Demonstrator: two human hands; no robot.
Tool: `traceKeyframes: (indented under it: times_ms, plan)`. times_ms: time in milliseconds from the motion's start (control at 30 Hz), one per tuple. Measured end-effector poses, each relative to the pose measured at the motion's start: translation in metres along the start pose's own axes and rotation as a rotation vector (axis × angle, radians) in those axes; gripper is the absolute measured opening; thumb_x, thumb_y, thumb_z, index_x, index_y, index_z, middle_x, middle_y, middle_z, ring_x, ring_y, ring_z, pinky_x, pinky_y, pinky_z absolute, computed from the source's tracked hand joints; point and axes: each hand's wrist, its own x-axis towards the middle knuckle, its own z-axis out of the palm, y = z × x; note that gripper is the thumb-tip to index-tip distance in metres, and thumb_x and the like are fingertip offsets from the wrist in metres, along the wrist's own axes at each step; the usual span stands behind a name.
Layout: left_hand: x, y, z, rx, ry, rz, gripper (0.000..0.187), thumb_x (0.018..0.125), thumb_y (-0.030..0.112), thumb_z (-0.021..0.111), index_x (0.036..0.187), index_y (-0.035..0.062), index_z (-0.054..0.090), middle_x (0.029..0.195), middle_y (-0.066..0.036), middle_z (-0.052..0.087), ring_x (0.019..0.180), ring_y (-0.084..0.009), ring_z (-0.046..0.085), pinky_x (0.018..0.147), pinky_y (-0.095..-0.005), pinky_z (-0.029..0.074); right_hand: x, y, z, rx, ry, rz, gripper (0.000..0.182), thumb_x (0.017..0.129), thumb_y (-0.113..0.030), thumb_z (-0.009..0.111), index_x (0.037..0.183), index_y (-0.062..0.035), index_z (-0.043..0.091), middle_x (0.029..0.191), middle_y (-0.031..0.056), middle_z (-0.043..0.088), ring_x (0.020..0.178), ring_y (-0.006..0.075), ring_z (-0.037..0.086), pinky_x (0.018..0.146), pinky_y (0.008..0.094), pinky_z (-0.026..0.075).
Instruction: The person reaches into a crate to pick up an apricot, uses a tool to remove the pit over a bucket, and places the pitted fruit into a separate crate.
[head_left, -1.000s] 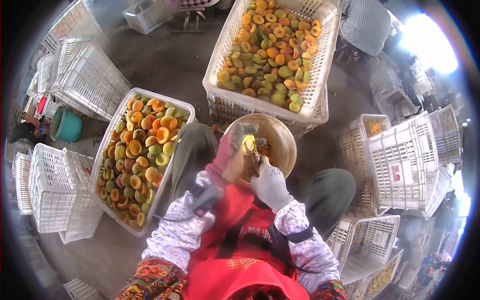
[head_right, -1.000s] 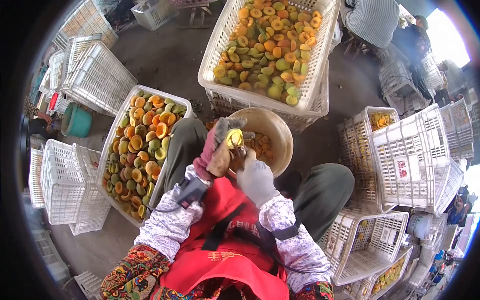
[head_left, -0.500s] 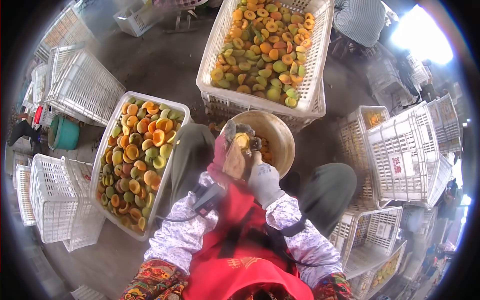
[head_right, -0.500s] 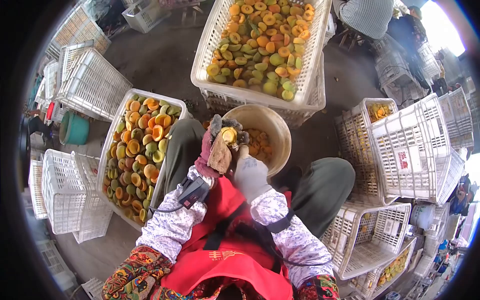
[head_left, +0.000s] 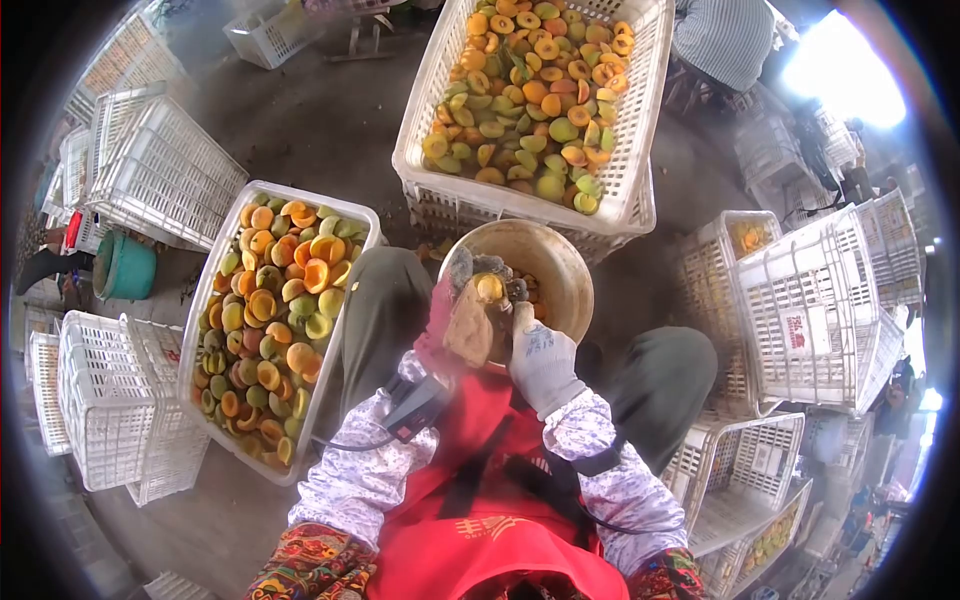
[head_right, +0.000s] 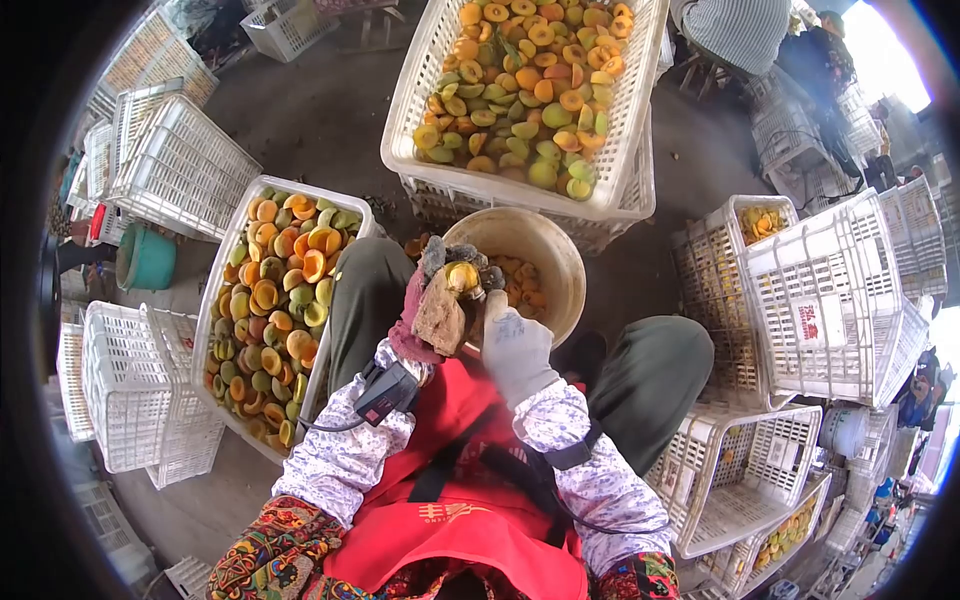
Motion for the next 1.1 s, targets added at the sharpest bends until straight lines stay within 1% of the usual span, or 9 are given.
traceKeyframes:
  times_ms: [233, 533, 600, 733, 933, 1000, 1033, 1067, 1100]
  plan:
    - [-0.002, -0.004, 0.006, 0.217, 0.060, 0.083, 0.040, 0.096, 0.041, 0.052, 0.098, 0.0025, 0.060, 0.088, -0.011, 0.064, 0.083, -0.0237, 0.063, 0.079, -0.0380, 0.053, -0.001, 0.001, 0.002, 0.009, -0.085, 0.041, 0.033, 0.084, -0.011, 0.051, 0.114, 0.0022, 0.048, 0.076, 0.0170, 0.067, 0.066, 0.0353, 0.066, 0.059, 0.0456, 0.051]
    - [0.005, 0.000, 0.000, 0.173, 0.009, -0.071, 0.040, 0.096, 0.039, 0.051, 0.096, 0.0003, 0.058, 0.082, -0.011, 0.062, 0.070, -0.0263, 0.065, 0.063, -0.0360, 0.056, -0.004, -0.008, -0.003, 0.191, -0.308, 0.184, 0.061, 0.085, -0.019, 0.051, 0.138, 0.0054, 0.033, 0.089, 0.0223, 0.067, 0.087, 0.0375, 0.065, 0.079, 0.0453, 0.051]
    - [0.001, 0.004, 0.011, 0.249, 0.079, -0.086, 0.040, 0.096, 0.039, 0.051, 0.096, 0.0001, 0.057, 0.082, -0.012, 0.062, 0.067, -0.0270, 0.065, 0.059, -0.0346, 0.055, -0.002, -0.010, -0.005, 0.273, -0.290, 0.234, 0.041, 0.079, -0.017, 0.060, 0.111, 0.0069, 0.048, 0.084, 0.0267, 0.065, 0.086, 0.0435, 0.063, 0.080, 0.0484, 0.049]
    - [-0.005, 0.013, 0.023, 0.391, 0.118, -0.128, 0.039, 0.096, 0.038, 0.051, 0.096, -0.0001, 0.058, 0.081, -0.012, 0.063, 0.066, -0.0262, 0.065, 0.057, -0.0331, 0.055, -0.007, 0.016, 0.013, 0.456, -0.138, -0.010, 0.035, 0.081, -0.013, 0.058, 0.108, 0.0068, 0.049, 0.084, 0.0287, 0.064, 0.085, 0.0452, 0.062, 0.079, 0.0483, 0.049]
    - [0.006, 0.015, 0.009, 0.585, -0.121, -0.139, 0.038, 0.096, 0.036, 0.053, 0.093, -0.0014, 0.060, 0.079, -0.012, 0.063, 0.064, -0.0245, 0.065, 0.056, -0.0331, 0.054, 0.003, 0.019, -0.036, 0.518, -0.577, -0.071, 0.028, 0.083, -0.017, 0.055, 0.101, 0.0036, 0.052, 0.092, 0.0297, 0.062, 0.092, 0.0381, 0.062, 0.079, 0.0474, 0.048]
    - [0.007, 0.011, 0.014, 0.664, -0.163, -0.053, 0.038, 0.096, 0.035, 0.053, 0.092, -0.0019, 0.061, 0.079, -0.012, 0.063, 0.064, -0.0242, 0.065, 0.056, -0.0335, 0.054, 0.007, 0.008, -0.063, 0.817, -0.743, 0.321, 0.019, 0.084, -0.014, 0.052, 0.092, 0.0035, 0.053, 0.080, 0.0262, 0.062, 0.077, 0.0328, 0.065, 0.066, 0.0447, 0.050]
    - [0.006, 0.006, 0.017, 0.662, -0.163, -0.057, 0.038, 0.096, 0.035, 0.053, 0.092, -0.0019, 0.061, 0.079, -0.012, 0.063, 0.064, -0.0242, 0.065, 0.056, -0.0335, 0.054, -0.002, 0.032, -0.006, 0.755, -0.450, -0.063, 0.017, 0.084, -0.012, 0.051, 0.091, 0.0035, 0.052, 0.069, 0.0193, 0.060, 0.059, 0.0256, 0.063, 0.054, 0.0393, 0.049]
    - [0.003, 0.002, 0.024, 0.589, -0.052, -0.031, 0.038, 0.096, 0.035, 0.054, 0.092, -0.0021, 0.061, 0.079, -0.012, 0.064, 0.064, -0.0241, 0.065, 0.056, -0.0336, 0.054, -0.008, 0.031, 0.052, 0.684, 0.047, -0.098, 0.018, 0.085, -0.011, 0.050, 0.095, 0.0039, 0.051, 0.063, 0.0140, 0.057, 0.048, 0.0192, 0.058, 0.045, 0.0346, 0.046]
    - [0.003, 0.001, 0.028, 0.515, 0.059, -0.001, 0.037, 0.095, 0.034, 0.054, 0.093, -0.0023, 0.061, 0.079, -0.012, 0.064, 0.065, -0.0240, 0.065, 0.056, -0.0337, 0.054, -0.007, 0.014, 0.029, 0.921, -0.135, 0.057, 0.021, 0.084, -0.012, 0.051, 0.098, 0.0043, 0.052, 0.065, 0.0162, 0.059, 0.053, 0.0239, 0.060, 0.050, 0.0375, 0.048]
